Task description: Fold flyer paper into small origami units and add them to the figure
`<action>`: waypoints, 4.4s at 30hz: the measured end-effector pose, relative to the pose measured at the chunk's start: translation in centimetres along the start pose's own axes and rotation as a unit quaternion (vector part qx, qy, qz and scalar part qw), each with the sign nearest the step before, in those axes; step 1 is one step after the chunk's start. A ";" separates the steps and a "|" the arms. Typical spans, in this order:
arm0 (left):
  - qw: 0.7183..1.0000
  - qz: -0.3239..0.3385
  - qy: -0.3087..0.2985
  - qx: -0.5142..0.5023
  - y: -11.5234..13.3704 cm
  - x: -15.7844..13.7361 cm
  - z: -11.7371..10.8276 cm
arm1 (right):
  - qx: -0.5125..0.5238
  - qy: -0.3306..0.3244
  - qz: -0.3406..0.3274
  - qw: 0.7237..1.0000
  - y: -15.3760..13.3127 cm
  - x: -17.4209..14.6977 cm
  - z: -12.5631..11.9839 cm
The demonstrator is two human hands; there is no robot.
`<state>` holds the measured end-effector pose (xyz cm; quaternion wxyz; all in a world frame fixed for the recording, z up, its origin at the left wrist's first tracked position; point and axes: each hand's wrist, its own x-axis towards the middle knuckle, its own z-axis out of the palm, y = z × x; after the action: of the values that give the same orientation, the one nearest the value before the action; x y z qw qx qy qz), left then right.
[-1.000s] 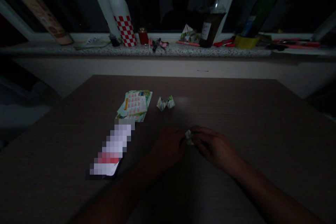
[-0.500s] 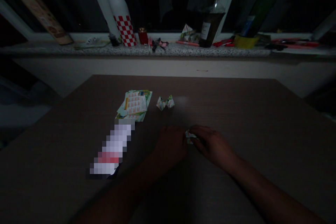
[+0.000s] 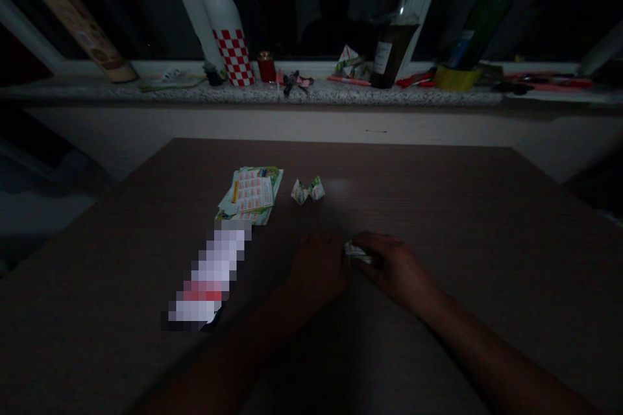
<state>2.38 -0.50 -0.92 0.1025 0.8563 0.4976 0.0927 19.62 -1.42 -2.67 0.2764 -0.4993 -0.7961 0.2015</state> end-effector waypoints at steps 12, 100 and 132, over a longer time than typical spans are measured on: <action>1.000 0.004 0.009 -0.006 -0.1 -0.2 0.2 | 0.064 -0.040 0.053 0.996 0.9 -0.8 -1.3; 0.855 -0.087 -0.006 -0.512 -1.9 -0.4 -1.1 | 0.412 0.073 0.127 0.899 -0.5 -0.9 -1.3; 0.920 -0.048 0.107 -0.374 -0.8 -0.9 -1.3 | 0.343 0.193 0.096 0.914 -0.6 -1.8 -0.8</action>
<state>0.93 -0.82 0.02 0.3654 0.7159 0.4752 0.3580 20.39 -3.26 -2.11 0.5586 -0.4772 -0.5568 0.3875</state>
